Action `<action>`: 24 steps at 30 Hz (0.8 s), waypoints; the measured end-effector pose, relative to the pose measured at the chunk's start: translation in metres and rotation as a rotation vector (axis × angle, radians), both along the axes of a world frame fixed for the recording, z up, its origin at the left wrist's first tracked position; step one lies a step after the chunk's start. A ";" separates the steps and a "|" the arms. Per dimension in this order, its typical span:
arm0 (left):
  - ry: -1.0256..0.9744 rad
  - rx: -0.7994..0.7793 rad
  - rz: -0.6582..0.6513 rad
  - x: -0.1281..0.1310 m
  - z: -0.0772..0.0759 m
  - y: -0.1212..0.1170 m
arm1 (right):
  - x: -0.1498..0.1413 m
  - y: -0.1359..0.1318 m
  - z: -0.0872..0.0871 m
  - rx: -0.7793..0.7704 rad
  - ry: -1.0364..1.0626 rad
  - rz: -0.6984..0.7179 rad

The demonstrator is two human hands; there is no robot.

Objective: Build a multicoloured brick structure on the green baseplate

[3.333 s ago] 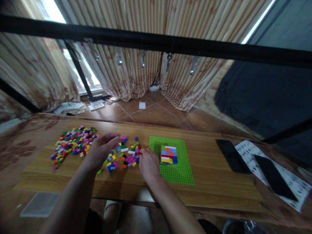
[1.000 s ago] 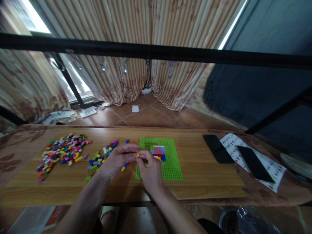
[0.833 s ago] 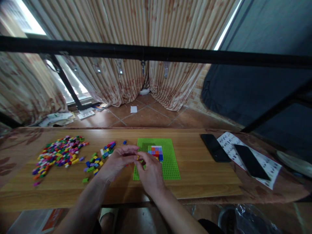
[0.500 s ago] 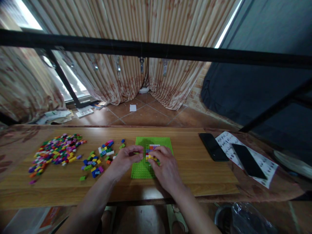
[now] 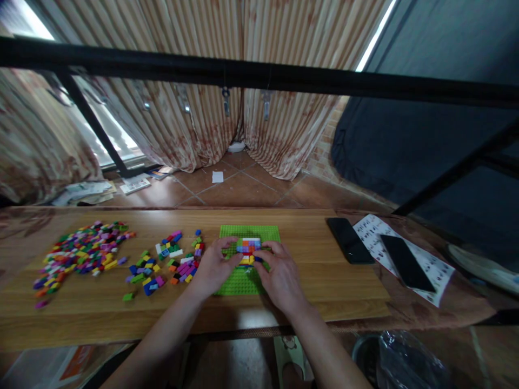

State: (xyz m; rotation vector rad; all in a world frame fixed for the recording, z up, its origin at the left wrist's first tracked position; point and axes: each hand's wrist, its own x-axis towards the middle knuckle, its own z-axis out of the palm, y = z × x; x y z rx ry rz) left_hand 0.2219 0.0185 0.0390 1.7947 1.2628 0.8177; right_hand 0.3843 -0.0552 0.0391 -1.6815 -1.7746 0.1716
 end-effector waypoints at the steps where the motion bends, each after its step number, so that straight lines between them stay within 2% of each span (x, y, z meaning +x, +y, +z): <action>1: 0.014 0.009 0.000 0.002 0.001 -0.001 | 0.000 0.000 -0.001 0.000 -0.003 -0.004; 14: -0.004 0.068 -0.004 0.011 -0.004 -0.007 | -0.006 0.000 -0.002 0.006 0.050 0.009; 24: -0.048 -0.016 -0.034 0.009 -0.003 -0.009 | -0.012 0.005 0.000 -0.011 0.144 0.012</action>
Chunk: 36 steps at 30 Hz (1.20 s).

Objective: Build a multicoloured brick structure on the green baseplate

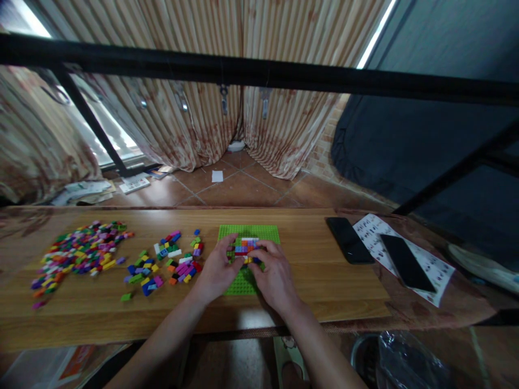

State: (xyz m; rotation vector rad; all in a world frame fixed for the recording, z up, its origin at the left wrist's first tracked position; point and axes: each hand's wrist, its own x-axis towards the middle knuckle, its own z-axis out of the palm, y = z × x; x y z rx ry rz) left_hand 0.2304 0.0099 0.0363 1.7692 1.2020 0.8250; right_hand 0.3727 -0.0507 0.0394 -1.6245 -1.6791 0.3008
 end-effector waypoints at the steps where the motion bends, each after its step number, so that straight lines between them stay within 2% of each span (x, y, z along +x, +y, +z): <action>1: 0.002 -0.006 -0.001 0.000 0.000 0.000 | 0.000 0.000 0.000 -0.002 0.005 -0.003; 10: -0.002 -0.035 0.014 0.000 0.003 -0.001 | 0.004 -0.001 0.005 0.029 -0.081 0.007; 18: 0.052 0.023 0.023 0.007 0.008 -0.005 | 0.001 0.001 0.007 0.026 -0.187 0.028; 31: 0.122 0.071 0.064 0.011 0.007 -0.013 | -0.003 0.000 0.005 -0.006 -0.072 -0.030; 36: 0.139 0.089 0.082 0.013 0.006 -0.013 | 0.003 0.001 0.007 -0.041 0.054 -0.042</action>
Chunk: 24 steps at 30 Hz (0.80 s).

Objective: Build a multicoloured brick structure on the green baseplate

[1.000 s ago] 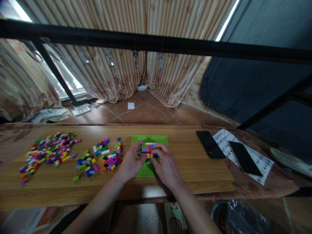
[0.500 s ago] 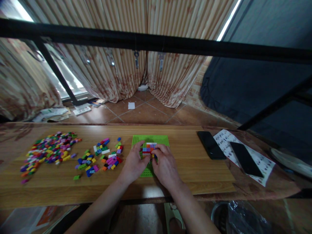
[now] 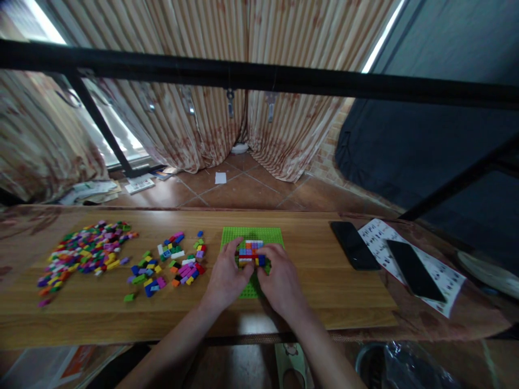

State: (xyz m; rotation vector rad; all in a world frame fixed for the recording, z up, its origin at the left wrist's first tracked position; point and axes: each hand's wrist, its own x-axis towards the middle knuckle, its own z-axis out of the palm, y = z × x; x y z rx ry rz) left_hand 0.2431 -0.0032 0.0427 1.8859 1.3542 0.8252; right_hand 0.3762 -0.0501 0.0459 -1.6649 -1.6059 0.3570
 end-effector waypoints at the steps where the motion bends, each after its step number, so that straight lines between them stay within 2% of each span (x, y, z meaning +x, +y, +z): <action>1: 0.004 0.002 0.003 0.000 0.000 0.000 | 0.002 0.001 0.000 -0.010 0.040 -0.021; 6: 0.003 0.010 0.003 0.000 -0.002 0.000 | 0.005 0.006 -0.006 -0.073 0.185 -0.193; 15: 0.000 0.004 0.017 0.001 -0.003 -0.004 | 0.004 0.008 -0.022 -0.121 0.236 -0.217; 21: -0.024 0.018 0.009 0.000 -0.002 -0.006 | 0.007 0.007 -0.013 -0.140 0.208 -0.220; 24: -0.019 0.016 0.006 0.000 -0.003 -0.006 | 0.010 0.002 -0.003 -0.089 0.139 -0.130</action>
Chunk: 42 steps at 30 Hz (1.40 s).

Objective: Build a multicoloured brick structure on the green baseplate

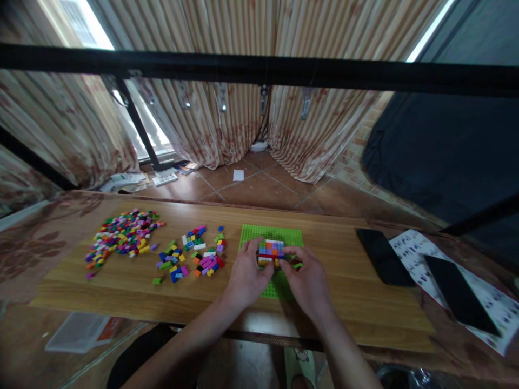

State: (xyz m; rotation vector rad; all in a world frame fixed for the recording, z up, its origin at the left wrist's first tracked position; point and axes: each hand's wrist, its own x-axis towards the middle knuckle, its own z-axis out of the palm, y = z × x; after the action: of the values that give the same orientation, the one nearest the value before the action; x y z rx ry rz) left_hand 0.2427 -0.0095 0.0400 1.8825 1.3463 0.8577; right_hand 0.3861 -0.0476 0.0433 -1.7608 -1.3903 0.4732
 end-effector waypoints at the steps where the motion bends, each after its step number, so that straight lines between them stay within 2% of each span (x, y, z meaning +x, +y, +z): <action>1: 0.002 0.001 0.000 0.000 -0.001 0.000 | 0.001 -0.001 0.003 0.016 -0.025 0.052; 5: 0.009 0.006 -0.008 -0.001 -0.001 0.001 | 0.001 -0.004 0.008 0.021 -0.108 0.192; 11: 0.008 -0.007 -0.014 -0.002 0.000 0.000 | -0.002 -0.003 0.002 0.020 -0.261 0.213; 23: -0.012 0.005 -0.020 -0.009 0.004 -0.007 | -0.001 -0.002 -0.006 0.108 -0.406 0.283; 25: 0.007 0.008 -0.004 -0.017 0.007 -0.003 | 0.000 -0.002 -0.007 0.121 -0.433 0.294; 28: 0.105 -0.024 0.069 -0.043 0.015 0.014 | 0.001 -0.002 -0.007 0.135 -0.450 0.295; 31: 0.312 -0.041 0.158 -0.077 0.023 0.037 | 0.001 -0.002 -0.007 0.138 -0.451 0.291; 34: 0.537 -0.051 0.120 -0.104 0.027 0.052 | 0.002 -0.002 -0.007 0.148 -0.452 0.286; 37: 0.638 -0.054 0.057 -0.115 0.024 0.056 | 0.001 -0.002 -0.006 0.150 -0.448 0.290; 42: 0.650 -0.087 0.008 -0.114 0.016 0.059 | 0.000 -0.002 -0.004 0.145 -0.399 0.283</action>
State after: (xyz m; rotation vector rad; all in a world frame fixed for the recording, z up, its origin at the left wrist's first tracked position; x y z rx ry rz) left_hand 0.1288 0.0491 0.0561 2.1783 1.7247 0.1697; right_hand 0.3865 -0.0499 0.0396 -1.6024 -1.9182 0.1629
